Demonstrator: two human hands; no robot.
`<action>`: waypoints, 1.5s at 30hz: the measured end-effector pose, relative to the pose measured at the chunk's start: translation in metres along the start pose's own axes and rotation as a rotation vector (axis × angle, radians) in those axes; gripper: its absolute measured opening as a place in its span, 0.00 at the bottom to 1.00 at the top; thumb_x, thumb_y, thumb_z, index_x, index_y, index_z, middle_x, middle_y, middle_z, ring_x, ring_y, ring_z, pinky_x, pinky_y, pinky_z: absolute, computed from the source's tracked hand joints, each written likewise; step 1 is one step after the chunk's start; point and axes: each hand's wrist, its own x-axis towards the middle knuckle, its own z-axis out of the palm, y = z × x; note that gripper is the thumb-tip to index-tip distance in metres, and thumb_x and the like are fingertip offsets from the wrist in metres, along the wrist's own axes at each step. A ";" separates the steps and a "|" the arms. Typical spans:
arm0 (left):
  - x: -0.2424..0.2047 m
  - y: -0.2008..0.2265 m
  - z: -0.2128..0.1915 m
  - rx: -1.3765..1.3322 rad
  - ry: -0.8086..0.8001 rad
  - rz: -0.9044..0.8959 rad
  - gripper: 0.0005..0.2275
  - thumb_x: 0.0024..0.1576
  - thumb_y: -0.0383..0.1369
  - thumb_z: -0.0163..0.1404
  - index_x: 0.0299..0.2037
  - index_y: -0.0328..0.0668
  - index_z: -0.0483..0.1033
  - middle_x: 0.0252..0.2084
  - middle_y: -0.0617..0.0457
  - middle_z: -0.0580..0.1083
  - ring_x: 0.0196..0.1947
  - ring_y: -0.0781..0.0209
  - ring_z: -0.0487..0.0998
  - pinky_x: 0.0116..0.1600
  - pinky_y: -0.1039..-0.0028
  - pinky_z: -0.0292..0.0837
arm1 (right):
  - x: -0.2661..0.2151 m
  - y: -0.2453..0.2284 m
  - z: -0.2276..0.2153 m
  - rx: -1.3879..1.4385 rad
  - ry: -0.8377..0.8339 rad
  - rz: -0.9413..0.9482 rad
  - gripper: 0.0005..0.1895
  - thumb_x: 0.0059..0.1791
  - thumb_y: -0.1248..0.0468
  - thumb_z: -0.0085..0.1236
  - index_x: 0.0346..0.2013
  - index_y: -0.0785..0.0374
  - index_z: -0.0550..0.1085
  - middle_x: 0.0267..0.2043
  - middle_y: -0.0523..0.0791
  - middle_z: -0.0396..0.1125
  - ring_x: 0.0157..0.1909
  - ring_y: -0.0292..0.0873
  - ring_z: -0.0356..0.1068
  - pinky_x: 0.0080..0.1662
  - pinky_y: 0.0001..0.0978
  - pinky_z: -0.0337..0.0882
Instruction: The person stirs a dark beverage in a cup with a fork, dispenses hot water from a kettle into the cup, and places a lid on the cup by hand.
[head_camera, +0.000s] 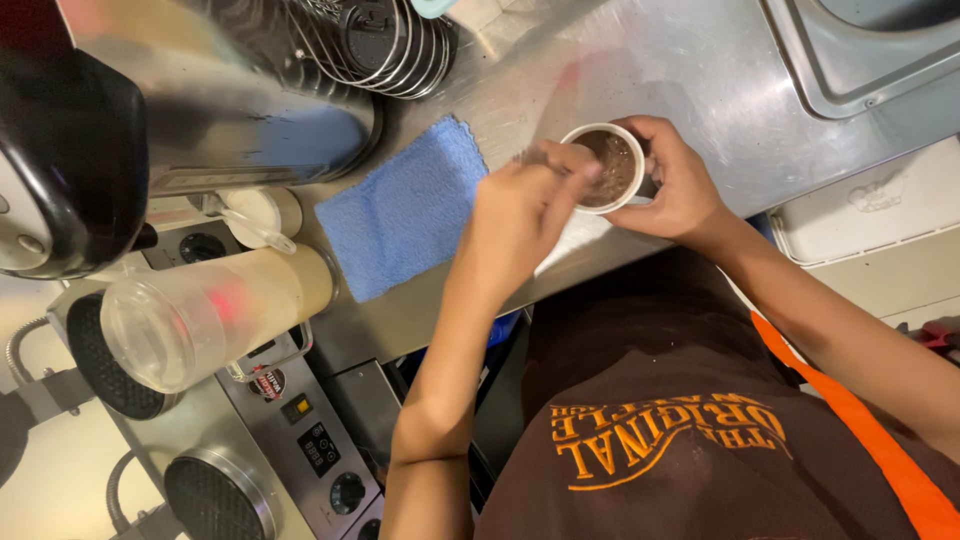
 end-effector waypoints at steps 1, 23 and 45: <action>0.001 0.000 0.000 0.000 -0.002 -0.001 0.09 0.61 0.26 0.57 0.30 0.28 0.76 0.42 0.47 0.79 0.36 0.47 0.81 0.42 0.67 0.76 | -0.001 0.000 -0.001 0.001 0.001 0.001 0.42 0.44 0.68 0.71 0.67 0.67 0.57 0.63 0.50 0.64 0.64 0.43 0.68 0.63 0.36 0.72; 0.001 0.007 0.000 0.063 0.067 0.075 0.04 0.62 0.25 0.54 0.38 0.30 0.76 0.43 0.47 0.78 0.37 0.48 0.81 0.43 0.68 0.77 | 0.007 -0.001 -0.013 -0.049 -0.094 -0.053 0.43 0.41 0.70 0.70 0.68 0.65 0.62 0.64 0.48 0.57 0.68 0.45 0.62 0.67 0.38 0.70; 0.008 -0.002 0.003 -0.036 0.138 0.001 0.07 0.62 0.28 0.56 0.33 0.33 0.78 0.36 0.48 0.80 0.30 0.56 0.82 0.37 0.72 0.76 | 0.015 0.007 -0.003 -0.335 -0.014 -0.189 0.52 0.39 0.59 0.78 0.69 0.64 0.54 0.64 0.53 0.55 0.67 0.51 0.61 0.66 0.41 0.67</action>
